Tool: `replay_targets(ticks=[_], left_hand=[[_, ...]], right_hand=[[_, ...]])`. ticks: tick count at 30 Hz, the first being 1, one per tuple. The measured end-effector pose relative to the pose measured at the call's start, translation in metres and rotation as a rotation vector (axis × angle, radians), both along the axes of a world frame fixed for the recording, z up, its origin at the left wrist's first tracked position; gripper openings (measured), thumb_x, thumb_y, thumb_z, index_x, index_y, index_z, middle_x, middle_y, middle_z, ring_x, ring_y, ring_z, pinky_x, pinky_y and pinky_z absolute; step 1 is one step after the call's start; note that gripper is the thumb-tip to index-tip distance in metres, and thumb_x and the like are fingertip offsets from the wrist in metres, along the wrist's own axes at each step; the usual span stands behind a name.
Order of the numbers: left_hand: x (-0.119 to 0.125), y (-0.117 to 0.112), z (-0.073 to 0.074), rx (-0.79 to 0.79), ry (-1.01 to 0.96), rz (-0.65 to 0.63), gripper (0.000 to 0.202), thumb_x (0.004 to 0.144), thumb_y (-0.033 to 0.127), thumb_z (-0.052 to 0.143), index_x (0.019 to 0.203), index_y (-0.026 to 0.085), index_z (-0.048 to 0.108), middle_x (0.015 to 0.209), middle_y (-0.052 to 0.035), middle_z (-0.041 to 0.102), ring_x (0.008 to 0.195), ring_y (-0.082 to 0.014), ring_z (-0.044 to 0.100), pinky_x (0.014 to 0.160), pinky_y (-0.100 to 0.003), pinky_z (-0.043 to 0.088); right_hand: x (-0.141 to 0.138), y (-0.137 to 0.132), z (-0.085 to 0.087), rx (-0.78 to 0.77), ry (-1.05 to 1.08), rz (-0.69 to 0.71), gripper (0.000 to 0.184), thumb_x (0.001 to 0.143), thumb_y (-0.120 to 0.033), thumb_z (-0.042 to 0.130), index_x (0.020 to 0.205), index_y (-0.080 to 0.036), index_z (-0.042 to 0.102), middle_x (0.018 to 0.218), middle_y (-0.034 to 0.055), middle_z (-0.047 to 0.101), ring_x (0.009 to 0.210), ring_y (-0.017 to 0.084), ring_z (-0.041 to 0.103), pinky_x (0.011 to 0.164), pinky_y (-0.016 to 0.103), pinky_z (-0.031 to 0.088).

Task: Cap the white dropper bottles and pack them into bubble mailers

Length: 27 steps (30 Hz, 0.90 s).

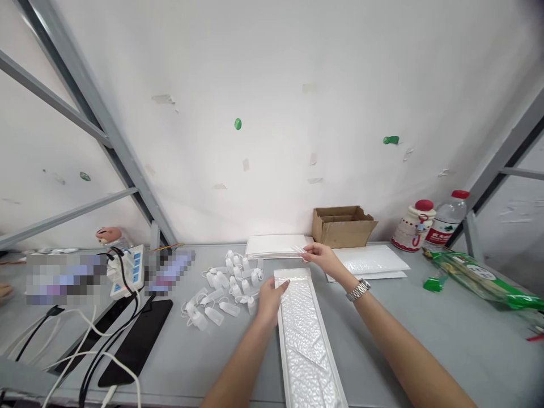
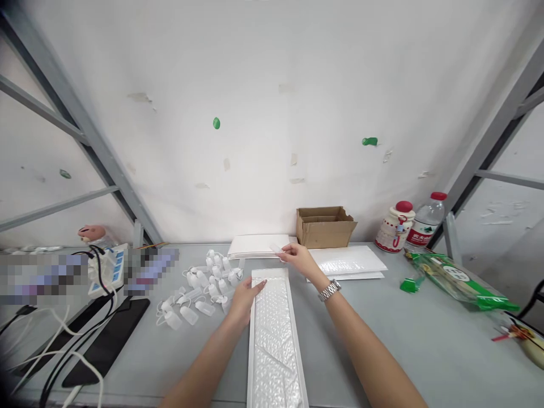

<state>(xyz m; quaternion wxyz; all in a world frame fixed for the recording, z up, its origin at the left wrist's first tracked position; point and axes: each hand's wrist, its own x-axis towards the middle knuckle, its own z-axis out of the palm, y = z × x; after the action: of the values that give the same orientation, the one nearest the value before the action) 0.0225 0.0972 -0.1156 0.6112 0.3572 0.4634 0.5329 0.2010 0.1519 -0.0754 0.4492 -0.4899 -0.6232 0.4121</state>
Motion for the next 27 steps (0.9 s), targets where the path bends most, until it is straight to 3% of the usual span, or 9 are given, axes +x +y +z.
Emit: replay_targets(ticks=[4, 9, 15, 21, 25, 27], left_hand=[[0.001, -0.001, 0.006, -0.064, -0.044, 0.023, 0.053, 0.036, 0.037, 0.088, 0.077, 0.014, 0.065, 0.068, -0.0063, 0.071, 0.063, -0.0208, 0.065, 0.065, -0.032, 0.047], [0.002, -0.003, 0.010, -0.080, -0.070, 0.029, 0.052, 0.033, 0.034, 0.089, 0.073, 0.013, 0.065, 0.066, -0.0058, 0.072, 0.058, -0.0183, 0.064, 0.063, -0.030, 0.047], [0.001, -0.004, 0.014, -0.035, -0.054, -0.032, 0.043, 0.042, 0.033, 0.087, 0.074, 0.012, 0.070, 0.073, -0.0089, 0.073, 0.063, -0.0201, 0.065, 0.064, -0.030, 0.047], [0.002, -0.005, 0.016, -0.024, -0.077, -0.144, 0.043, 0.043, 0.035, 0.086, 0.077, 0.012, 0.073, 0.075, -0.0090, 0.073, 0.065, -0.0206, 0.064, 0.064, -0.030, 0.046], [0.005, -0.005, 0.014, 0.008, -0.043, -0.191, 0.044, 0.045, 0.040, 0.085, 0.077, 0.012, 0.073, 0.072, -0.0073, 0.072, 0.065, -0.0191, 0.062, 0.063, -0.028, 0.044], [0.006, -0.005, 0.014, 0.025, -0.027, -0.184, 0.044, 0.047, 0.045, 0.083, 0.075, 0.013, 0.073, 0.067, -0.0049, 0.070, 0.060, -0.0168, 0.059, 0.060, -0.026, 0.041]], right_hand=[[0.015, -0.024, 0.005, -0.011, -0.057, -0.047, 0.040, 0.062, -0.048, 0.072, 0.084, -0.015, 0.067, 0.072, 0.0017, 0.064, 0.065, 0.015, 0.054, 0.059, 0.027, 0.042], [0.013, -0.041, 0.015, -0.021, -0.093, 0.031, 0.035, 0.066, -0.045, 0.070, 0.087, -0.017, 0.070, 0.077, 0.0026, 0.064, 0.061, 0.012, 0.048, 0.054, 0.025, 0.037], [0.012, -0.040, 0.008, 0.077, -0.283, 0.083, 0.021, 0.067, -0.033, 0.068, 0.081, -0.018, 0.074, 0.075, 0.0019, 0.060, 0.067, 0.014, 0.050, 0.063, 0.027, 0.041], [0.027, -0.038, 0.008, -0.077, -0.201, 0.140, 0.031, 0.070, -0.045, 0.064, 0.076, -0.016, 0.072, 0.065, -0.0006, 0.055, 0.057, 0.011, 0.044, 0.053, 0.025, 0.034], [0.028, -0.037, 0.006, -0.155, -0.169, 0.276, 0.035, 0.071, -0.050, 0.063, 0.072, -0.015, 0.069, 0.058, -0.0023, 0.053, 0.057, 0.012, 0.046, 0.057, 0.025, 0.035], [0.021, -0.035, 0.001, -0.144, -0.176, 0.258, 0.034, 0.069, -0.049, 0.065, 0.073, -0.016, 0.067, 0.061, -0.0021, 0.056, 0.060, 0.013, 0.049, 0.059, 0.026, 0.037]])
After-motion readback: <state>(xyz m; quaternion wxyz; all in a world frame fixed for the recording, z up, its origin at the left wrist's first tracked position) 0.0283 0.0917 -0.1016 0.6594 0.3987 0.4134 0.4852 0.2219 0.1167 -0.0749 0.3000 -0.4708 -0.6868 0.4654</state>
